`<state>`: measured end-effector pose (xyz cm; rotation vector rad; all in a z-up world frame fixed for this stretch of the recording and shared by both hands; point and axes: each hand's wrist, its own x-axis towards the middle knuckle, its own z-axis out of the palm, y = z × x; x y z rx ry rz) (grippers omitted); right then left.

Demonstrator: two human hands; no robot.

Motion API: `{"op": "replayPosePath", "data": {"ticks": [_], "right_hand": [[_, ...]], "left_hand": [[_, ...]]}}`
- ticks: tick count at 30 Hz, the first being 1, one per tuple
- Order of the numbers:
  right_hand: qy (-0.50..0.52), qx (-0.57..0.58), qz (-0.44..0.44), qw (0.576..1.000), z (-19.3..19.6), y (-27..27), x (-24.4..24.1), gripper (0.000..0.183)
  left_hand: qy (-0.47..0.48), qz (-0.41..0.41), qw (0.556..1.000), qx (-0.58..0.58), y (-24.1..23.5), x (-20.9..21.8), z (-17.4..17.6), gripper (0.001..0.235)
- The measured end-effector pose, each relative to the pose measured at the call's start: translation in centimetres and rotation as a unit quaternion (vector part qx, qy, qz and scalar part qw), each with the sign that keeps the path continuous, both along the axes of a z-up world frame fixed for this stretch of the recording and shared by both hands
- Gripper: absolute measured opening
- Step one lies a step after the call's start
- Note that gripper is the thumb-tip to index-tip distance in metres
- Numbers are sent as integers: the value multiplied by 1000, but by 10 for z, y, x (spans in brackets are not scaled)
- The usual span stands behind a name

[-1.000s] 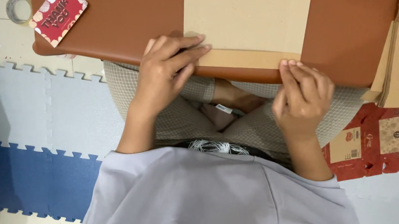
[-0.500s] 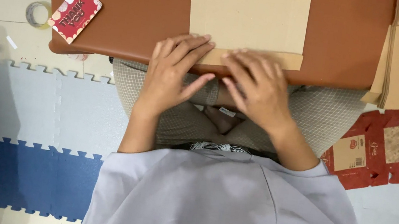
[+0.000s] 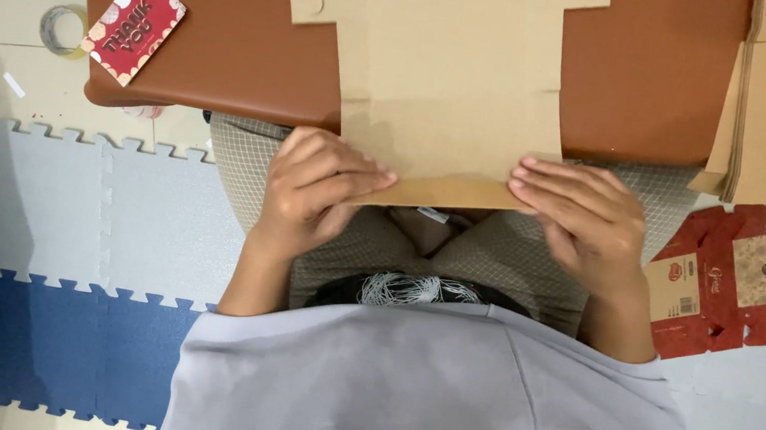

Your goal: The person folds and assembles a flat cardboard box on a table. They fold the side flaps and tuck the tabs into slots to form the box structure. Finally, they place a small red thank you card inside the assembled box.

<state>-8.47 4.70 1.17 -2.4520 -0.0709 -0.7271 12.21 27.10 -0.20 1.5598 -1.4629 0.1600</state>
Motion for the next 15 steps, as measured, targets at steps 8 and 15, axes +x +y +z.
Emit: {"op": "replayPosePath", "data": {"ticks": [8,15], "right_hand": [[-130,197,-108,966,-2,-4,41,17],[-16,126,-206,970,9,-19,93,30]], "left_hand": [[198,77,976,-56,-30,4,11,30],[34,319,942,99,-62,46,-7,36]]}}
